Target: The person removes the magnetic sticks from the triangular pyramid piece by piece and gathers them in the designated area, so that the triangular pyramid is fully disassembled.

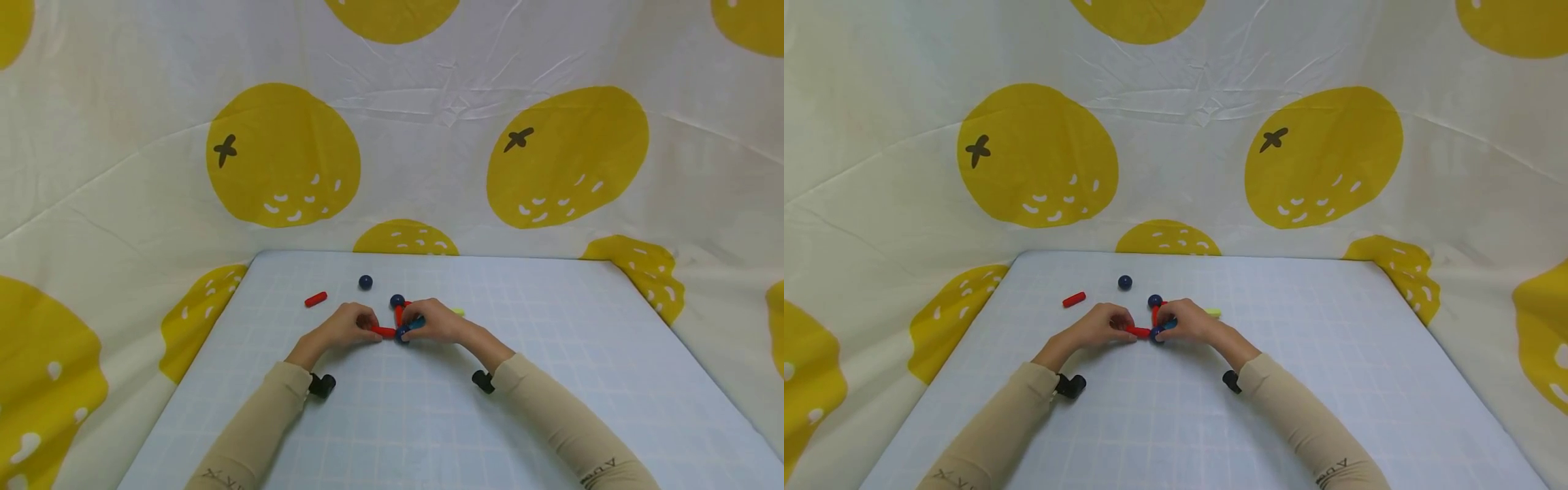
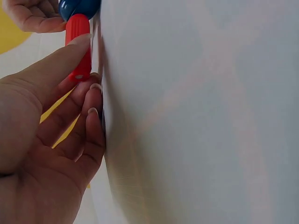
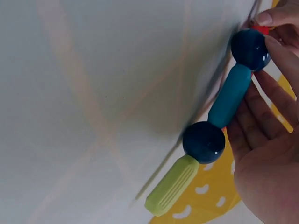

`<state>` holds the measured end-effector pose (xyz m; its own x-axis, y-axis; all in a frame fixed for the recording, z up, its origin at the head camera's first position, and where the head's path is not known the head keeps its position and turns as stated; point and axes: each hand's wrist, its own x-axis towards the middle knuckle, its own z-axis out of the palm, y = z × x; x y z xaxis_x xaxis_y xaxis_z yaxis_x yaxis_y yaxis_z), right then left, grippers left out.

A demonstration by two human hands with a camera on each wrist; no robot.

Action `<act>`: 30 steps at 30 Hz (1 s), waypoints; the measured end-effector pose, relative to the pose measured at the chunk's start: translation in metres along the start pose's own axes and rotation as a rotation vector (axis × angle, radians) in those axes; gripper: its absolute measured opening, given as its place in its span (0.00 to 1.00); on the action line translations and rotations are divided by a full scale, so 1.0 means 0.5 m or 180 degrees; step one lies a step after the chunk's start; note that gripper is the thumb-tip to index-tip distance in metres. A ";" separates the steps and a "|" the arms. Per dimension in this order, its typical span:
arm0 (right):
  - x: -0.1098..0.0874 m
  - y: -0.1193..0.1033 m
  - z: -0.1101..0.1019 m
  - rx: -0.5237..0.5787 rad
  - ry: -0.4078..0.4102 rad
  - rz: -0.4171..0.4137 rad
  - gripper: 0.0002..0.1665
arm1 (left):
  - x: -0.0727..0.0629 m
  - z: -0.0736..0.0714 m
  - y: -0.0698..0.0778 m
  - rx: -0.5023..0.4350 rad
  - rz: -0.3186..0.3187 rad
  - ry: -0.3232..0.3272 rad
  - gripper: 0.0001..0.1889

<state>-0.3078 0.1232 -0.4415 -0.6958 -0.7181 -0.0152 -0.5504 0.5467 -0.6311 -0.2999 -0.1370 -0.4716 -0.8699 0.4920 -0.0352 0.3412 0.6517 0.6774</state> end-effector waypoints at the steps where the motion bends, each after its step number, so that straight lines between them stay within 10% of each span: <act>1: 0.000 0.000 0.000 0.0004 0.0000 0.0005 0.15 | 0.001 -0.001 0.000 -0.0014 -0.0009 -0.0016 0.07; 30: -0.002 -0.002 0.002 -0.0022 -0.0009 0.0046 0.14 | -0.024 -0.010 0.015 0.0118 -0.0305 0.0179 0.09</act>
<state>-0.3063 0.1231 -0.4416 -0.7024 -0.7113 -0.0265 -0.5435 0.5600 -0.6253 -0.2888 -0.1408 -0.4624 -0.9174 0.3940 -0.0565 0.2676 0.7157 0.6451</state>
